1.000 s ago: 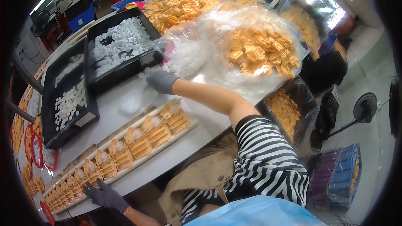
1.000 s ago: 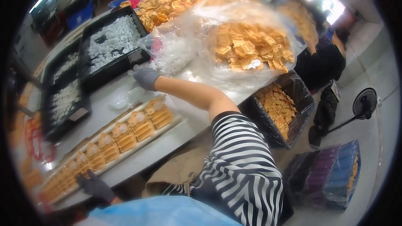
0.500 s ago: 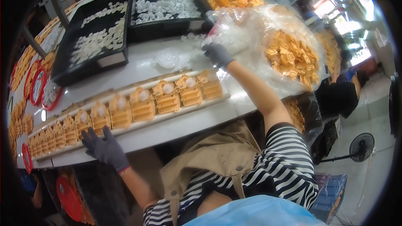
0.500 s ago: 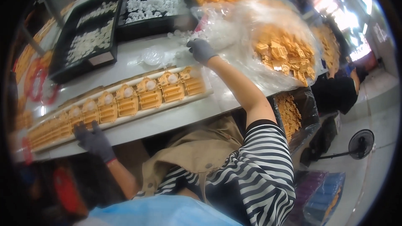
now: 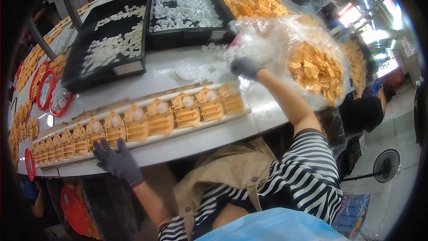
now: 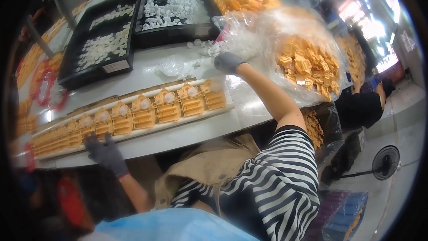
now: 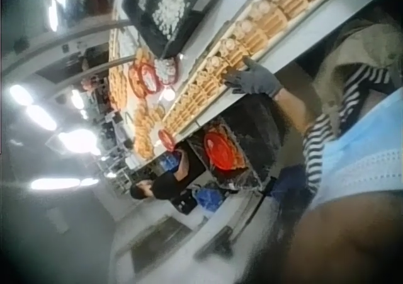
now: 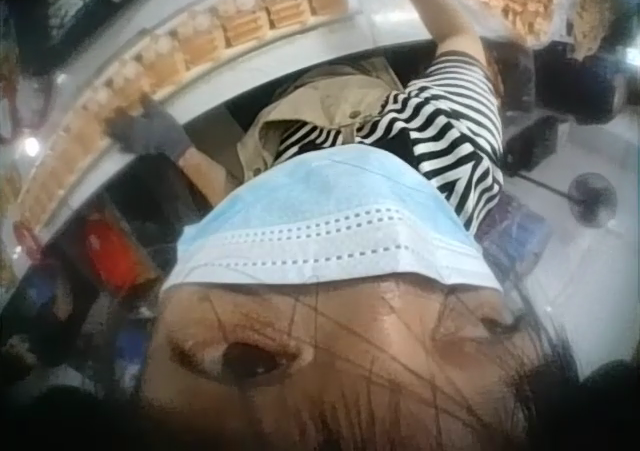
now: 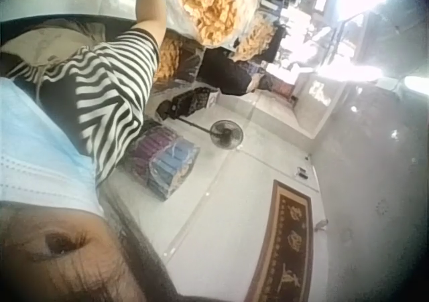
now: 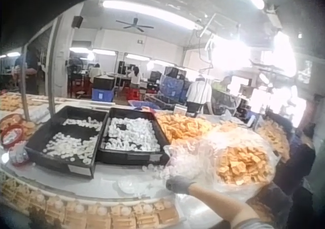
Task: The person assembles small plastic toy components by fitting circular white plastic inserts into orange plastic housings by hand on a production line.
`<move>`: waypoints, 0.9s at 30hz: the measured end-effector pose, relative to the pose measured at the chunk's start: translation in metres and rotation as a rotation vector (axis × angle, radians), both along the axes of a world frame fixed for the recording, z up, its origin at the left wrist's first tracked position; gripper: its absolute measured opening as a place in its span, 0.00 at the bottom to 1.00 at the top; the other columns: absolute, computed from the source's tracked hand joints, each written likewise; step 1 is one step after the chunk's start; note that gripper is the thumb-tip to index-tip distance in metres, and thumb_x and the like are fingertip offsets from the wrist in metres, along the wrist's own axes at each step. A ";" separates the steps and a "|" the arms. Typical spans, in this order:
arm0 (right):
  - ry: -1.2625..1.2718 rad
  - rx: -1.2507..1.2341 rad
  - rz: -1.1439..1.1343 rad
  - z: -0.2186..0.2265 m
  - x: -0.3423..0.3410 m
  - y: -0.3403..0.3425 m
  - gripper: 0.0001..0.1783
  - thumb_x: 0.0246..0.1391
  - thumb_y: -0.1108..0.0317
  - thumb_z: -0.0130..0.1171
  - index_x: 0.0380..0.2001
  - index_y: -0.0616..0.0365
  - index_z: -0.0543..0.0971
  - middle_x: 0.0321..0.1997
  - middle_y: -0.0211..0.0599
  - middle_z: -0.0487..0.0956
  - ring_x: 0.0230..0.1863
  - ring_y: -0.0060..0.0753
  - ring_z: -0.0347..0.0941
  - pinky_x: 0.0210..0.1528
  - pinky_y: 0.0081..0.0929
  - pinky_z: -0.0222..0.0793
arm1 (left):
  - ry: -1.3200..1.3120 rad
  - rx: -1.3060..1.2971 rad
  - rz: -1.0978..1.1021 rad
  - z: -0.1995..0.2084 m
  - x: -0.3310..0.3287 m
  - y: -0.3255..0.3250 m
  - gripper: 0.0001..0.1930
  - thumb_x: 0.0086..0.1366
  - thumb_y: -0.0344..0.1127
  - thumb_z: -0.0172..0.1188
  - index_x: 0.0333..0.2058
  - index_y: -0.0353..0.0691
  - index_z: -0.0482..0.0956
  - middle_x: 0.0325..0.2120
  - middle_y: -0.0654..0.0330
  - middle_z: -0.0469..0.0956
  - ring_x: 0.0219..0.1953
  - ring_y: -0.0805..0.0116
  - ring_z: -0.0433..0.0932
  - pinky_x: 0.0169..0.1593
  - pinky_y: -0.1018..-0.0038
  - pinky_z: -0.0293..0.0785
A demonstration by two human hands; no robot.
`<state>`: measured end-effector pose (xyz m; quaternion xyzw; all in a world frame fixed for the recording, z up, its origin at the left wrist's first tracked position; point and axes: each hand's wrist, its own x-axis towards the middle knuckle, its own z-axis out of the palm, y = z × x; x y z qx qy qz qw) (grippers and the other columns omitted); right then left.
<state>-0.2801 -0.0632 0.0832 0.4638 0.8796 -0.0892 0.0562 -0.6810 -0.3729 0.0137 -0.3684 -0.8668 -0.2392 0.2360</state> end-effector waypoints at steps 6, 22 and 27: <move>0.353 -0.070 -0.124 0.016 0.001 -0.011 0.12 0.53 0.65 0.52 0.32 0.59 0.81 0.32 0.46 0.81 0.31 0.43 0.78 0.39 0.34 0.72 | 0.001 -0.005 -0.005 -0.004 -0.001 0.000 0.26 0.60 0.47 0.60 0.55 0.42 0.71 0.62 0.56 0.62 0.63 0.48 0.59 0.62 0.43 0.54; 1.067 -0.710 -0.297 0.044 -0.051 -0.002 0.12 0.58 0.66 0.59 0.38 0.65 0.78 0.32 0.33 0.78 0.34 0.24 0.76 0.35 0.20 0.74 | -0.011 -0.061 0.021 0.001 -0.002 0.002 0.27 0.59 0.50 0.61 0.52 0.40 0.74 0.60 0.53 0.64 0.63 0.53 0.60 0.62 0.51 0.54; 0.622 -0.271 0.025 0.034 -0.106 0.003 0.07 0.55 0.70 0.56 0.37 0.59 0.79 0.34 0.30 0.78 0.38 0.27 0.76 0.39 0.26 0.73 | -0.014 -0.018 0.000 0.009 0.004 0.001 0.27 0.56 0.48 0.64 0.52 0.42 0.74 0.60 0.53 0.65 0.62 0.52 0.61 0.62 0.48 0.55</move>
